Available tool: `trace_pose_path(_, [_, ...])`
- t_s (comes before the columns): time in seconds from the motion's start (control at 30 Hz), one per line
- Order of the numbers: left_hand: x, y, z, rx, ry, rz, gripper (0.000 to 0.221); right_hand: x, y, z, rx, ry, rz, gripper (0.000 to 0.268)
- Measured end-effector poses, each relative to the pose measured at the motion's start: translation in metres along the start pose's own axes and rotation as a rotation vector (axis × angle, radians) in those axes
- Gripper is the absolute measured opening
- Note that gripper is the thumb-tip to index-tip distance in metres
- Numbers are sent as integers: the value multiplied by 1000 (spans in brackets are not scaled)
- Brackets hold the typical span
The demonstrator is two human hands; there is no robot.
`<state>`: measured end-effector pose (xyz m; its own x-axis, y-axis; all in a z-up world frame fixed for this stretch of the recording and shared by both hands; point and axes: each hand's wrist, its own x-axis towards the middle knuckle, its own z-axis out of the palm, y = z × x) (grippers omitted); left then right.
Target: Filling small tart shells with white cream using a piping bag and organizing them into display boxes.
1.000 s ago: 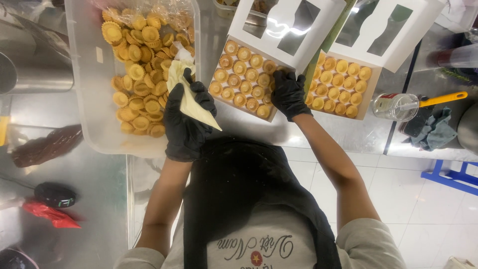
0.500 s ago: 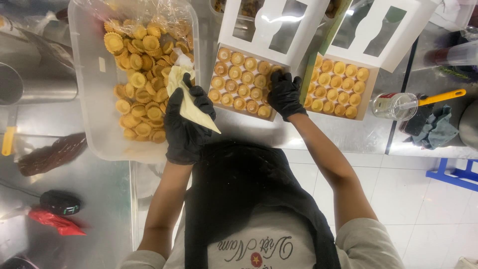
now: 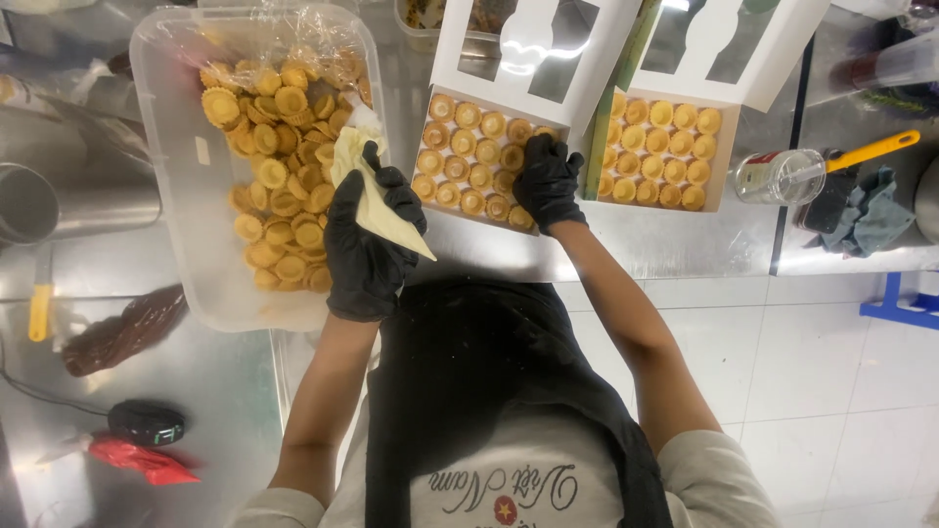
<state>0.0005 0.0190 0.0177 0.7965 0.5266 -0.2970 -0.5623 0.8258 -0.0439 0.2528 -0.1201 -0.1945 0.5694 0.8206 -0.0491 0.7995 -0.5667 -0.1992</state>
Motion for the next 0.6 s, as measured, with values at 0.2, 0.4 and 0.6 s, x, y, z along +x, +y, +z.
trace_pose_path(0.2, [1, 6, -1, -1, 19, -77, 37, 18, 1, 7, -16, -3, 5, 58])
trace_pose_path(0.4, [-2, -2, 4, 69, 19, -89, 37, 13, 3, 17, 46, 102, 17, 58])
trace_pose_path(0.6, [7, -41, 7, 104, -44, -48, 39, -5, -3, -78, 443, -44, 78, 46])
